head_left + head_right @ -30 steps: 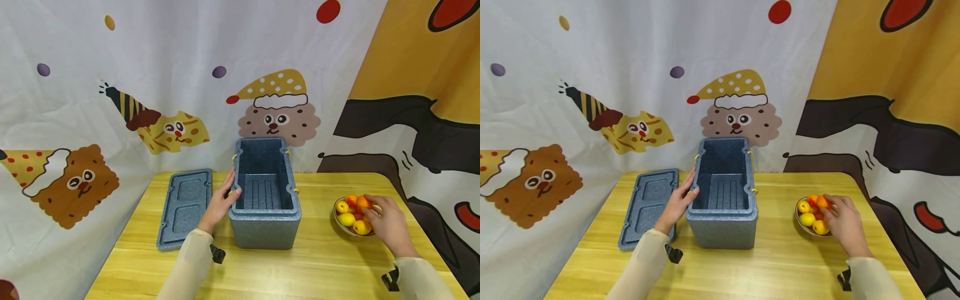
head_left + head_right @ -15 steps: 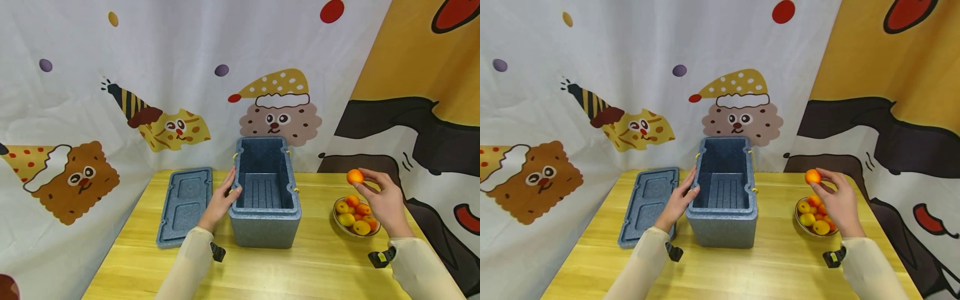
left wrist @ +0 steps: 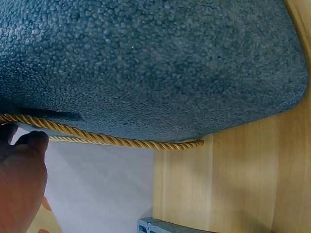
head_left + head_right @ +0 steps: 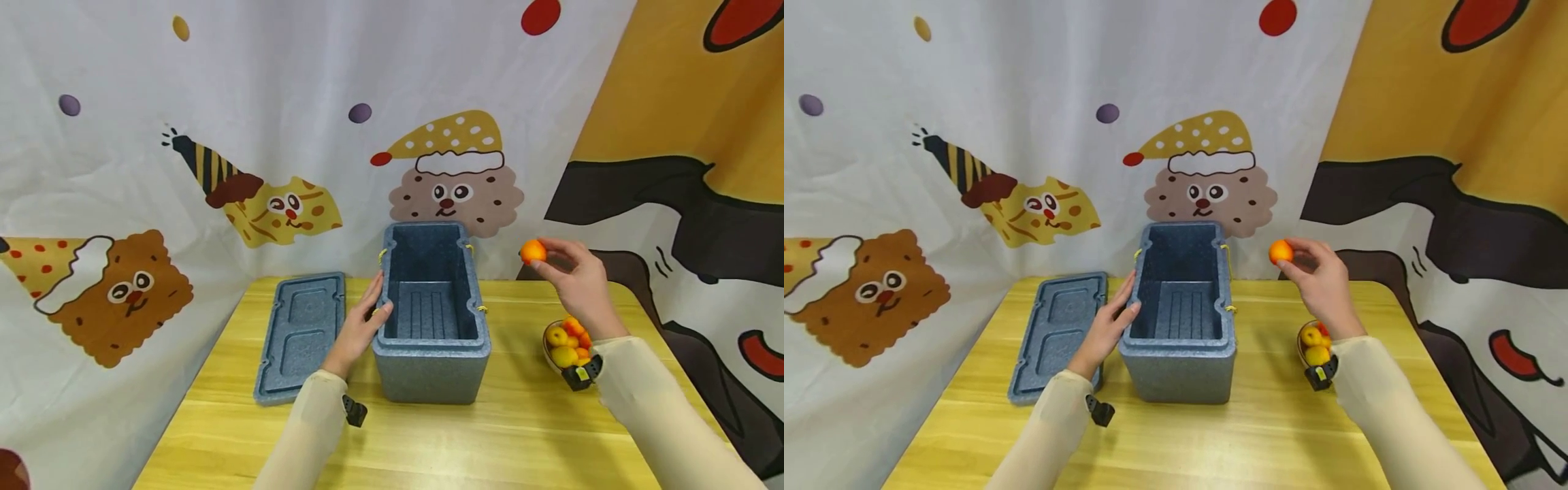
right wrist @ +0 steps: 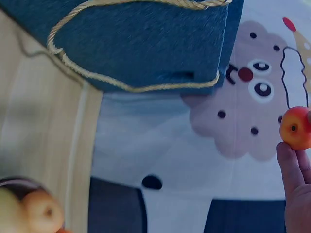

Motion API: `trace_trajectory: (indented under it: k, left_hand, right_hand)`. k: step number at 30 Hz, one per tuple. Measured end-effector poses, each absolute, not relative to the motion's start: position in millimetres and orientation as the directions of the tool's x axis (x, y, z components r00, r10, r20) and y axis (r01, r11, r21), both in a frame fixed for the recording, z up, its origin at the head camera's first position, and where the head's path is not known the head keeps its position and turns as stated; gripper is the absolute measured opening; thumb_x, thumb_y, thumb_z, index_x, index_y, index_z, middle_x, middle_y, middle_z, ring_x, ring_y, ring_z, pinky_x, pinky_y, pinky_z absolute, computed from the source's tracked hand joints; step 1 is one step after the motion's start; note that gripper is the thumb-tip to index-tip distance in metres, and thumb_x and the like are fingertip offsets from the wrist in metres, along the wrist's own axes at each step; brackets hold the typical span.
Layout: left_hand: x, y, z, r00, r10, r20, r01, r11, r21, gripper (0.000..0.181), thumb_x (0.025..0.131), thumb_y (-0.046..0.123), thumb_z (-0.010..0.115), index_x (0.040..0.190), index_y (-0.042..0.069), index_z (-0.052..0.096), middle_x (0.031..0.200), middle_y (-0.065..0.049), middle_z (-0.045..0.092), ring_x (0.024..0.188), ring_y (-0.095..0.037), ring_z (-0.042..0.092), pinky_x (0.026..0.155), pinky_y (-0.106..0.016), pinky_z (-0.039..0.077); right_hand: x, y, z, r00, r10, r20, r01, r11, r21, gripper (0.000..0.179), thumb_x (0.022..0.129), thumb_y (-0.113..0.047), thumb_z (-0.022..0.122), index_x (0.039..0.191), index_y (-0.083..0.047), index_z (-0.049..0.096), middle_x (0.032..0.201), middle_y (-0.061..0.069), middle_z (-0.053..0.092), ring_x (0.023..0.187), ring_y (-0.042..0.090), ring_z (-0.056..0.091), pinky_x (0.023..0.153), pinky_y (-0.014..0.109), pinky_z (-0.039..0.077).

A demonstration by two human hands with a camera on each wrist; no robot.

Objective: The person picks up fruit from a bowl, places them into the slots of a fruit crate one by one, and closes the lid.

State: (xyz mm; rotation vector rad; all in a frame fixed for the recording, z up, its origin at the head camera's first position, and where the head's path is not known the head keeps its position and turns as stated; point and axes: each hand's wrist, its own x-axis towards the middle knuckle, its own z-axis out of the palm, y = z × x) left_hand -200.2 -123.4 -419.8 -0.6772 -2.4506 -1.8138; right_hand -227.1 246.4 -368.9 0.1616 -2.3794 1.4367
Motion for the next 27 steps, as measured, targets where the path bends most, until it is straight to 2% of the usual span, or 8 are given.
trace_trajectory:
  k: [6,15,22,27]
  left_hand:
    - [-201.7,-125.5,-418.7,-0.904,0.341,0.258,0.347,0.233,0.908,0.061,0.105,0.019,0.049,0.154,0.000,0.020,0.162,-0.013,0.012,0.147,-0.024,0.012,0.113,-0.046,0.023]
    - [-202.3,-127.2,-420.0,-0.904,0.340,0.260,0.346,0.224,0.911,0.061,0.104,0.018,0.050,0.154,-0.001,0.020,0.162,-0.012,0.012,0.147,-0.023,0.012,0.113,-0.045,0.023]
    - [-202.2,-127.0,-421.7,-0.903,0.341,0.260,0.347,0.224,0.911,0.062,0.104,0.018,0.051,0.154,-0.001,0.020,0.162,-0.014,0.012,0.147,-0.024,0.012,0.113,-0.045,0.024]
    - [-201.8,-126.1,-420.3,-0.909,0.332,0.252,0.337,0.230,0.913,0.061,0.104,0.018,0.051,0.155,0.001,0.021,0.162,-0.012,0.013,0.146,-0.023,0.014,0.113,-0.045,0.024]
  right_hand:
    - [-246.2,222.0,-358.8,-0.941,0.004,0.337,-0.291,0.495,-0.818,0.042,0.095,-0.021,0.068,0.133,-0.005,0.060,0.124,0.009,0.055,0.110,0.023,0.055,0.082,0.013,0.046]
    - [-266.7,190.4,-351.4,-0.964,-0.099,0.245,-0.264,0.409,-0.873,0.042,0.093,-0.021,0.070,0.132,-0.009,0.061,0.124,0.009,0.059,0.112,0.024,0.053,0.092,0.039,0.044]
    - [-275.2,174.0,-351.5,-0.962,-0.148,0.229,-0.269,0.374,-0.887,0.041,0.093,-0.019,0.070,0.131,-0.009,0.061,0.125,0.009,0.058,0.116,0.027,0.051,0.100,0.048,0.040]
    - [-276.1,165.8,-352.2,-0.962,-0.177,0.209,-0.264,0.390,-0.882,0.041,0.094,-0.019,0.070,0.132,-0.009,0.060,0.128,0.009,0.056,0.119,0.028,0.049,0.102,0.050,0.038]
